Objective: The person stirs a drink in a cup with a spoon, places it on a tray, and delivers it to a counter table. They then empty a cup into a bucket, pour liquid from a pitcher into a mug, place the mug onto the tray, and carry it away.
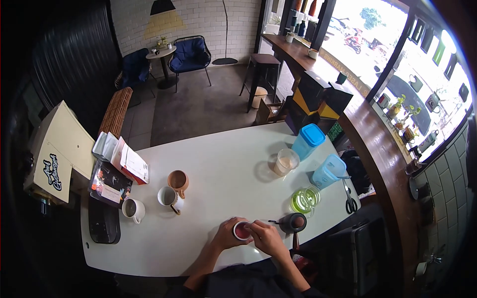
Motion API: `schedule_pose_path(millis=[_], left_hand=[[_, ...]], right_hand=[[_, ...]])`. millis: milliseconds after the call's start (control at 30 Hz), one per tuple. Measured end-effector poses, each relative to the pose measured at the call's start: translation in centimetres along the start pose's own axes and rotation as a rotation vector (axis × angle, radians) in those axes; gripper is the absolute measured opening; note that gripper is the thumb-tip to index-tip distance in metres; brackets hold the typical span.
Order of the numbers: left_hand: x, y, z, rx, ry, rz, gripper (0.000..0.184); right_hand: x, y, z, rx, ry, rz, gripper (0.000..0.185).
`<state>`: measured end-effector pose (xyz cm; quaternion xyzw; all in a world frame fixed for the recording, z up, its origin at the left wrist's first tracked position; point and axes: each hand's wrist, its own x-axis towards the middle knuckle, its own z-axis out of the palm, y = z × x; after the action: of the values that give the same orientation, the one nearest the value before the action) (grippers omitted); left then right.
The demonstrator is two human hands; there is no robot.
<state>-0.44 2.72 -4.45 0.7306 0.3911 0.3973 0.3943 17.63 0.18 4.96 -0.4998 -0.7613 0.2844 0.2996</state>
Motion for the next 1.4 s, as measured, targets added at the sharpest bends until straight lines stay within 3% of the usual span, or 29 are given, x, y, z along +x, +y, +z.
schedule_pose_path(millis=[233, 300, 433, 600, 800, 967, 1400], left_hand=[[-0.1, -0.1, 0.3, -0.044, 0.021, -0.010, 0.059], [-0.1, 0.1, 0.3, -0.019, 0.026, -0.017, 0.060], [-0.3, -0.5, 0.3, -0.012, 0.028, -0.002, 0.063], [-0.5, -1.0, 0.3, -0.043, -0.011, -0.048, 0.065], [-0.2, 0.0, 0.3, 0.003, 0.037, 0.016, 0.066], [-0.5, -1.0, 0.4, -0.049, -0.014, -0.084, 0.068], [-0.4, -1.1, 0.5, -0.100, 0.029, -0.059, 0.073]], right_hand=[[-0.5, 0.1, -0.3, 0.025, -0.072, -0.018, 0.013], [-0.5, 0.4, -0.2, 0.011, 0.013, -0.007, 0.020], [-0.4, 0.0, 0.4, 0.040, 0.056, -0.010, 0.018], [-0.6, -0.3, -0.2, 0.057, -0.079, -0.032, 0.016], [-0.4, 0.6, -0.3, 0.052, 0.043, 0.000, 0.015], [-0.9, 0.2, 0.1, 0.118, -0.008, -0.013, 0.015], [-0.9, 0.3, 0.1, 0.093, -0.006, 0.035, 0.015]])
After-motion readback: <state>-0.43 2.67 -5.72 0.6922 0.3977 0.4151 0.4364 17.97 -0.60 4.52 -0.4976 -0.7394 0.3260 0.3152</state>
